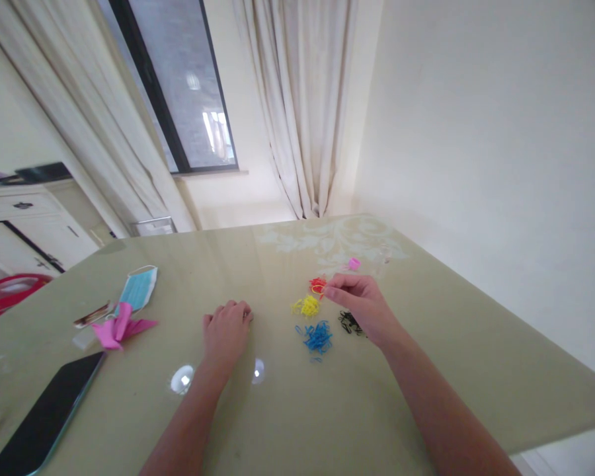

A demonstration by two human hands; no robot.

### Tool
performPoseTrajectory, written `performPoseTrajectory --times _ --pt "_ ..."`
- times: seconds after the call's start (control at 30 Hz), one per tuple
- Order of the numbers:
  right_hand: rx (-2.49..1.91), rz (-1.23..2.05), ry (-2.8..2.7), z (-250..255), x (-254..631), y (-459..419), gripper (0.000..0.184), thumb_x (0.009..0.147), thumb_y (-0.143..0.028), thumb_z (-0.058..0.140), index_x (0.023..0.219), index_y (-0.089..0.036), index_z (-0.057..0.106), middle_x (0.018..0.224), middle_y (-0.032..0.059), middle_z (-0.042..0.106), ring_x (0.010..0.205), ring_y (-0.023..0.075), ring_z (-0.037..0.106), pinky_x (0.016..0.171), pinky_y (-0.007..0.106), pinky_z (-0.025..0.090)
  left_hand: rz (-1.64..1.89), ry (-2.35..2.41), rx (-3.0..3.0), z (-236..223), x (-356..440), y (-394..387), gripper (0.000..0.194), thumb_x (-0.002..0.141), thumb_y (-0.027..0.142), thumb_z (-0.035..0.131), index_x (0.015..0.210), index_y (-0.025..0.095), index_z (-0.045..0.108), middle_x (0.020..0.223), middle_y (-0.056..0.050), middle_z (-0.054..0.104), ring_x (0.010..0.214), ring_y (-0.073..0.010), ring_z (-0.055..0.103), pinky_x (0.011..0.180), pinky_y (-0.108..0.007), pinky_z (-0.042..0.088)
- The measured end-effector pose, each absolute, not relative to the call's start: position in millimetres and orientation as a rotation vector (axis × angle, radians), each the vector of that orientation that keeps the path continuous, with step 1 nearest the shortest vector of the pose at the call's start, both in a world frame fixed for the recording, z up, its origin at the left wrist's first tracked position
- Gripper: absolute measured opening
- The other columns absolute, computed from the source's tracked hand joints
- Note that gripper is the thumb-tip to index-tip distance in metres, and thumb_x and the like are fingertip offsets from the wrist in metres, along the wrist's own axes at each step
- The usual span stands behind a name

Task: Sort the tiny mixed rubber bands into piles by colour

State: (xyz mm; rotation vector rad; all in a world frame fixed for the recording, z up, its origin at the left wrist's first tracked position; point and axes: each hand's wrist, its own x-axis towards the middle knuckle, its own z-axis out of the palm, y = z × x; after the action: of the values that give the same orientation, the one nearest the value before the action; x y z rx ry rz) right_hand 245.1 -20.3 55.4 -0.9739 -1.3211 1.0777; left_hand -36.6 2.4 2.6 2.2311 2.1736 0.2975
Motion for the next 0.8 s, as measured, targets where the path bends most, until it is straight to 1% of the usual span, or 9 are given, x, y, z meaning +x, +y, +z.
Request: performPoseTrajectory --times 0.1,0.27,0.33,0.43,0.5,0.57,0.67,0.73,0.8 --pt "-0.982 1.074 -1.338 55 244 -21 0.025 0.078 -0.046 0.084 0.076 -0.022 0.078 0.075 0.0013 0.071 0.073 0.0179 0.064 0.071 0.031 0.053 0.299 2.161 2.216 4 -35 5 0.020 0.098 0.024 0.052 0.094 0.022 0.072 0.104 -0.009 0.076 0.104 -0.0312 0.068 0.089 -0.044 0.041" --pt "-1.046 1.009 -1.461 48 245 -15 0.020 0.084 -0.042 0.077 0.083 -0.021 0.078 0.083 0.0035 0.076 0.079 0.0195 0.067 0.075 0.032 0.053 0.301 2.154 2.177 4 -37 7 0.019 0.098 0.025 0.052 0.095 0.021 0.070 0.107 -0.009 0.076 0.106 -0.0304 0.068 0.090 -0.043 0.043" --pt "-1.167 0.867 -1.597 39 242 -7 0.016 0.087 -0.034 0.073 0.083 -0.020 0.078 0.081 0.0043 0.075 0.075 0.0188 0.065 0.070 0.031 0.051 0.310 2.148 2.179 2 -38 8 0.019 0.099 0.025 0.051 0.095 0.020 0.070 0.107 -0.010 0.076 0.107 -0.0306 0.068 0.091 -0.043 0.044" --pt "-1.424 0.605 -1.781 20 233 6 0.012 0.086 -0.021 0.069 0.079 -0.017 0.078 0.073 0.0046 0.073 0.067 0.0177 0.061 0.065 0.031 0.045 0.368 2.158 2.188 1 -39 11 0.021 0.099 0.025 0.049 0.096 0.020 0.069 0.102 -0.011 0.077 0.105 -0.0314 0.069 0.090 -0.043 0.045" --pt "-1.541 0.521 -1.853 10 228 13 0.012 0.086 -0.018 0.070 0.079 -0.016 0.079 0.077 0.0063 0.075 0.070 0.0189 0.063 0.067 0.031 0.045 0.486 2.141 2.191 1 -39 13 0.022 0.100 0.025 0.047 0.096 0.019 0.069 0.100 -0.012 0.077 0.101 -0.0313 0.069 0.088 -0.043 0.047" --pt "-1.606 0.469 -1.891 5 225 17 0.012 0.088 -0.018 0.070 0.081 -0.017 0.080 0.083 0.0083 0.077 0.076 0.0205 0.066 0.070 0.032 0.046 0.687 2.057 2.153 0 -39 16 0.022 0.099 0.027 0.047 0.096 0.019 0.068 0.099 -0.011 0.077 0.096 -0.0298 0.070 0.086 -0.042 0.049" --pt "-1.612 0.405 -1.895 4 224 17 0.015 0.091 -0.020 0.068 0.084 -0.018 0.081 0.089 0.0088 0.078 0.082 0.0217 0.068 0.076 0.033 0.047 1.009 1.761 1.943 -1 -34 19 0.021 0.096 0.035 0.053 0.094 0.020 0.069 0.094 -0.009 0.078 0.088 -0.0257 0.071 0.082 -0.038 0.053" --pt "-1.540 0.419 -1.865 7 225 14 0.015 0.092 -0.023 0.068 0.085 -0.020 0.081 0.087 0.0074 0.078 0.078 0.0207 0.067 0.075 0.033 0.047 1.124 1.514 1.778 -1 -26 18 0.024 0.090 0.042 0.060 0.093 0.020 0.070 0.090 -0.007 0.078 0.084 -0.0235 0.072 0.079 -0.036 0.056" --pt "-1.424 0.489 -1.833 11 223 10 0.015 0.092 -0.029 0.071 0.087 -0.021 0.082 0.082 0.0055 0.077 0.071 0.0189 0.063 0.069 0.032 0.046 1.144 1.335 1.688 0 -16 15 0.029 0.085 0.047 0.067 0.093 0.020 0.072 0.089 -0.007 0.079 0.083 -0.0223 0.073 0.078 -0.035 0.058"
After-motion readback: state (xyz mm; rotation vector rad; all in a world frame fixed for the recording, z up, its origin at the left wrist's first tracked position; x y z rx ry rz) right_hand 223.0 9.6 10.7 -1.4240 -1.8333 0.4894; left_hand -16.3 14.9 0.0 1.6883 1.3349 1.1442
